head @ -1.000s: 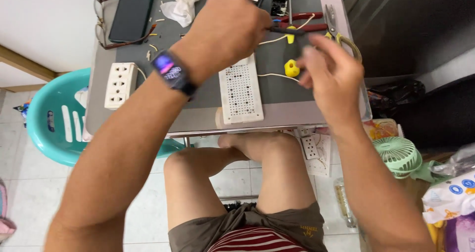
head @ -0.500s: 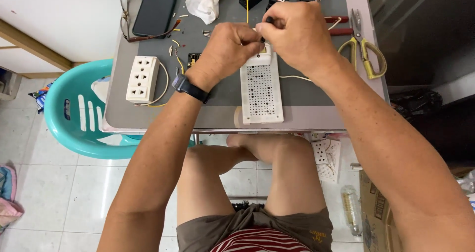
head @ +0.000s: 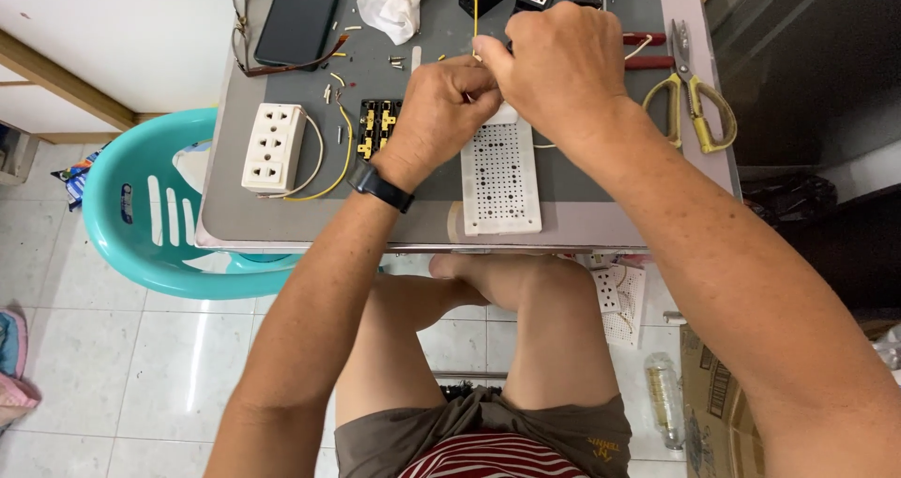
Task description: Disassembling an electrical power strip and related components by unscrewing terminals and removing wires.
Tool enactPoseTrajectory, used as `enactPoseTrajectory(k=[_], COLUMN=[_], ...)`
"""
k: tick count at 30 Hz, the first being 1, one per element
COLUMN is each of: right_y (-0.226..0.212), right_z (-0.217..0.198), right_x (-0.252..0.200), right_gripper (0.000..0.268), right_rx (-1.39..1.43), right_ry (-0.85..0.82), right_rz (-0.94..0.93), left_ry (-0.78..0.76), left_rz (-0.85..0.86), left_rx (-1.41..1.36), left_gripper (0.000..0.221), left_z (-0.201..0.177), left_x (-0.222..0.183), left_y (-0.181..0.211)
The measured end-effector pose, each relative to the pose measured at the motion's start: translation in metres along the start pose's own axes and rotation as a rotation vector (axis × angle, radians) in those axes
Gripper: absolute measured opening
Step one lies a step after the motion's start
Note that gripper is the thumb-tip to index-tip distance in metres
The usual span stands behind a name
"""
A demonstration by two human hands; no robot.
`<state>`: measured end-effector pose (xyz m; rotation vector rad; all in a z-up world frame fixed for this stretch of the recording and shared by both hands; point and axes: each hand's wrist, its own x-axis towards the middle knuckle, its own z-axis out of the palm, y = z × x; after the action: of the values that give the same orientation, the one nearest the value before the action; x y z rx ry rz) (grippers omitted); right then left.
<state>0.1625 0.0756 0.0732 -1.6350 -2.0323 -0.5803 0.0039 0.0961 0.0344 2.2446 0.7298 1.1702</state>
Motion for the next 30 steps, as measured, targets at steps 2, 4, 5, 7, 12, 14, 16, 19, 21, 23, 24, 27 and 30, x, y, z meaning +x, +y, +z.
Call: enactPoseTrajectory(k=[2,4,5,7,12,14,16,19,21,23,24,27,30], right_y=[-0.005,-0.009,-0.011,-0.012,-0.007,0.001,0.006,0.003,0.0,-0.001,0.0,-0.003,-0.004], right_z=[-0.001,0.002,0.004,0.002,-0.004,-0.01,-0.008,-0.012,-0.009,0.002,0.003,-0.006,-0.021], right_x=[0.003,0.003,0.003,0.002,0.01,0.013,0.011,0.011,0.011,0.012,0.012,0.015,0.018], right_gripper=[0.073,0.066,0.059,0.054,0.045,0.031,0.032,0.044,0.055,0.055,0.055,0.044,0.035], right_rx=[-0.241,-0.235,-0.228,-0.147,0.011,0.096,0.122,0.091,0.035,-0.051,-0.05,-0.105,-0.009], right_ry=[-0.094,-0.096,-0.099,-0.127,-0.324,-0.485,-0.423,-0.281,-0.2,-0.076,-0.074,-0.164,-0.45], right_rz=[0.081,0.102,0.122,0.094,0.017,-0.089,-0.093,-0.045,0.004,-0.027,-0.028,-0.027,-0.066], left_ry=[0.132,0.176,0.22,0.258,0.271,0.219,0.219,0.214,0.21,0.199,0.2,0.182,0.193], left_rz=[0.056,0.032,0.005,0.013,0.051,0.031,0.03,0.032,0.036,0.067,0.069,0.068,0.109], left_rx=[-0.011,0.0,0.012,0.02,0.048,0.016,0.017,0.008,0.002,0.007,0.008,0.081,0.064], left_gripper=[0.036,0.023,0.014,0.017,0.019,0.011,0.009,0.008,0.008,0.009,0.009,0.011,0.014], left_z=[0.004,0.011,0.014,0.019,0.018,0.019,0.021,0.02,0.018,0.015,0.016,0.016,0.018], left_x=[-0.004,-0.006,-0.008,-0.011,-0.016,-0.016,-0.017,-0.016,-0.015,-0.015,-0.015,-0.016,-0.017], left_y=[0.002,0.001,0.001,0.0,-0.004,-0.009,-0.018,-0.019,-0.015,-0.011,-0.011,-0.014,-0.017])
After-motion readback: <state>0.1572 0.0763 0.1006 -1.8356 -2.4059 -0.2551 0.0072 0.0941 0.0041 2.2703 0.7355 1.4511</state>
